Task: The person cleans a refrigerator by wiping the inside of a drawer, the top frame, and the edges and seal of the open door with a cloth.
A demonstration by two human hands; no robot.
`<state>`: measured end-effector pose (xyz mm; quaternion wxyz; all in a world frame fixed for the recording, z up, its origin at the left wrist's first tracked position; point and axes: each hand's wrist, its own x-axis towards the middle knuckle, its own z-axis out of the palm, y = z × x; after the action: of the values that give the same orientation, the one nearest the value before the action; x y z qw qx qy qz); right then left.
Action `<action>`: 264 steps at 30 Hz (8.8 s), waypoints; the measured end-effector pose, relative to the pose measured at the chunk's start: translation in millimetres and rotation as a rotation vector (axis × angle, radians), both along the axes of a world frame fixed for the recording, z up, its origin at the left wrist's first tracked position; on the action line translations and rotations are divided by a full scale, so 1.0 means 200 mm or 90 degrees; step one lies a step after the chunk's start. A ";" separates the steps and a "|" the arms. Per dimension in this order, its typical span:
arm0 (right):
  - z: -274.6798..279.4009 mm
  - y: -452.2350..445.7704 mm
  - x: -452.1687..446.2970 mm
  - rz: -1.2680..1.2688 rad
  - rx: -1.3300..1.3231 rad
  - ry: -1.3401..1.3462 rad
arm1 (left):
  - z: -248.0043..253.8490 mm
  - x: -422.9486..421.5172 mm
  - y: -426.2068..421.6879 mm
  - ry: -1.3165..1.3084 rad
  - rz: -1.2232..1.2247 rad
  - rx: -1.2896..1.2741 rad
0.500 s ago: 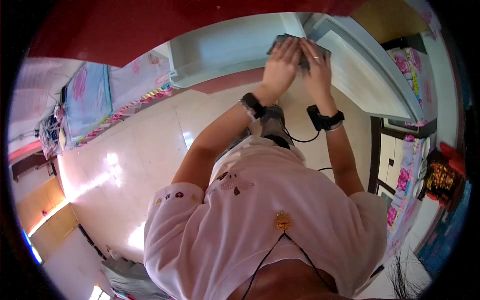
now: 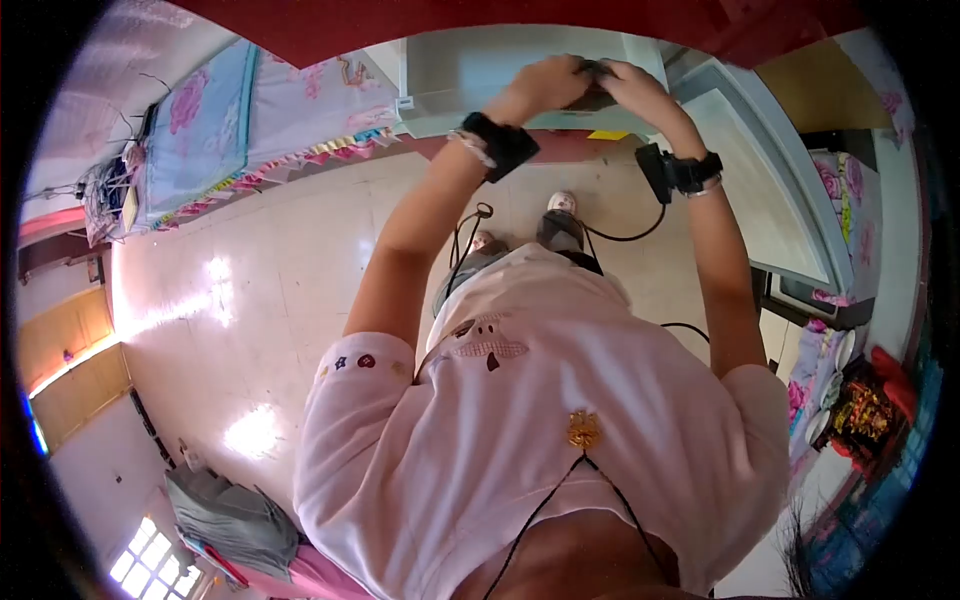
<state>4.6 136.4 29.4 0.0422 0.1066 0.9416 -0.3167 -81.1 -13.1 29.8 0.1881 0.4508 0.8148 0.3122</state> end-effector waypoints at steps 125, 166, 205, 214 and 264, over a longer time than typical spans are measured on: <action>-0.07 -0.50 0.14 0.087 0.415 0.418 | -0.13 0.04 -0.71 0.357 0.230 0.310; -0.24 -0.09 0.50 -0.116 0.419 0.295 | -0.08 0.53 0.16 0.301 -0.026 0.241; -0.08 -0.94 -0.14 0.154 0.162 0.521 | -0.03 0.13 -0.82 0.235 0.352 0.343; -0.03 -0.38 0.06 -0.099 0.274 0.537 | -0.03 0.07 -0.69 0.516 0.225 0.140; -0.18 -0.36 0.10 -0.140 0.332 0.586 | -0.18 -0.46 -0.89 -0.209 0.241 0.177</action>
<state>23.7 63.8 -6.3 -0.4359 0.0615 0.8935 -0.0888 -173.3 -190.5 -7.0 0.1920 0.2557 0.7925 0.5193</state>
